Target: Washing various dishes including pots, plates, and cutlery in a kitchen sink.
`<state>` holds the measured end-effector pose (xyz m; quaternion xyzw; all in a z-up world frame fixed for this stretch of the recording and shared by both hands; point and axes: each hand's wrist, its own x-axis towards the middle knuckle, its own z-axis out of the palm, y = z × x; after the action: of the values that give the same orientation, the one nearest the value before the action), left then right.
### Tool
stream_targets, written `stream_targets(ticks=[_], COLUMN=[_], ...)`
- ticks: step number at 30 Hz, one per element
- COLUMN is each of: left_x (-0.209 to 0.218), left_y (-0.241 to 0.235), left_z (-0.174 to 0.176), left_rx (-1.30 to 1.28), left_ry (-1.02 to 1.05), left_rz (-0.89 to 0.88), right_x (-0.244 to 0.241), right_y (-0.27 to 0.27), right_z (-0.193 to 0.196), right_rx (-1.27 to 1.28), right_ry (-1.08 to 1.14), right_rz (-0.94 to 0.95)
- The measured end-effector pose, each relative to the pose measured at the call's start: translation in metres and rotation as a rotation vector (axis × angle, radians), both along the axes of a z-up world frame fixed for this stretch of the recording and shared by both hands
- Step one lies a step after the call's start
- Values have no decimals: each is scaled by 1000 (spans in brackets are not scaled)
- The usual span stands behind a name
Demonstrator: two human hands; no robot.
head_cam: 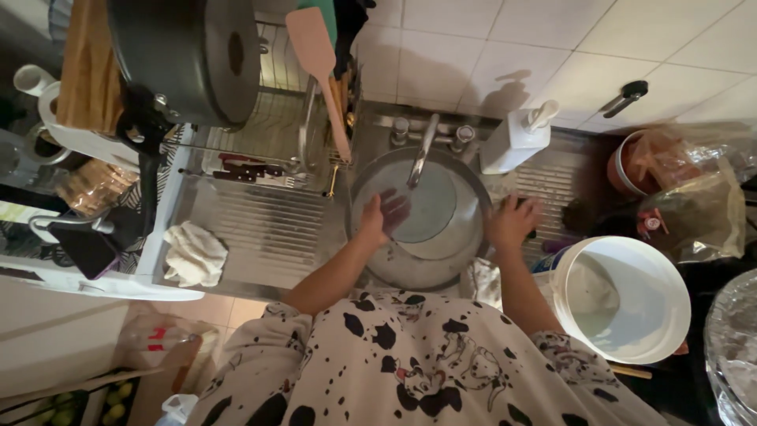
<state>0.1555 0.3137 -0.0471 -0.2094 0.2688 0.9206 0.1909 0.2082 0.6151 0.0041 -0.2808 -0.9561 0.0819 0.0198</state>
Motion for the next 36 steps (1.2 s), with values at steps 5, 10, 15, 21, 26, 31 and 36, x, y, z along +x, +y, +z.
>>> stream_targets(ticks=[5,10,15,21,26,31,36], left_x=[6,-1,34,40,29,32,17], left_y=[-1,-26,-36,-50,-48,-17,-35], left_z=[73,66,123,31,98,104,39], left_rx=[-530,-1054,-886,-1442,-1063,-583,-271], left_ry=[165,689,998,1471,671,474,291], left_rz=[-53,-338,-745,-294,-776,-516,-249], right_x=[-23,-12,-47,-35,-46,-34,-30], right_y=[-49,-106,-89,-105,-62,-49,-70], right_z=[-34,39,-30,46,-31,-125,-50], right_rx=[-1338,-1874,-2181,-2168,-1890,-1760,-1849], right_ry=[120,34,197,188,227,401,320], right_rz=[61,-250,-438,-95,-152,-595,-564])
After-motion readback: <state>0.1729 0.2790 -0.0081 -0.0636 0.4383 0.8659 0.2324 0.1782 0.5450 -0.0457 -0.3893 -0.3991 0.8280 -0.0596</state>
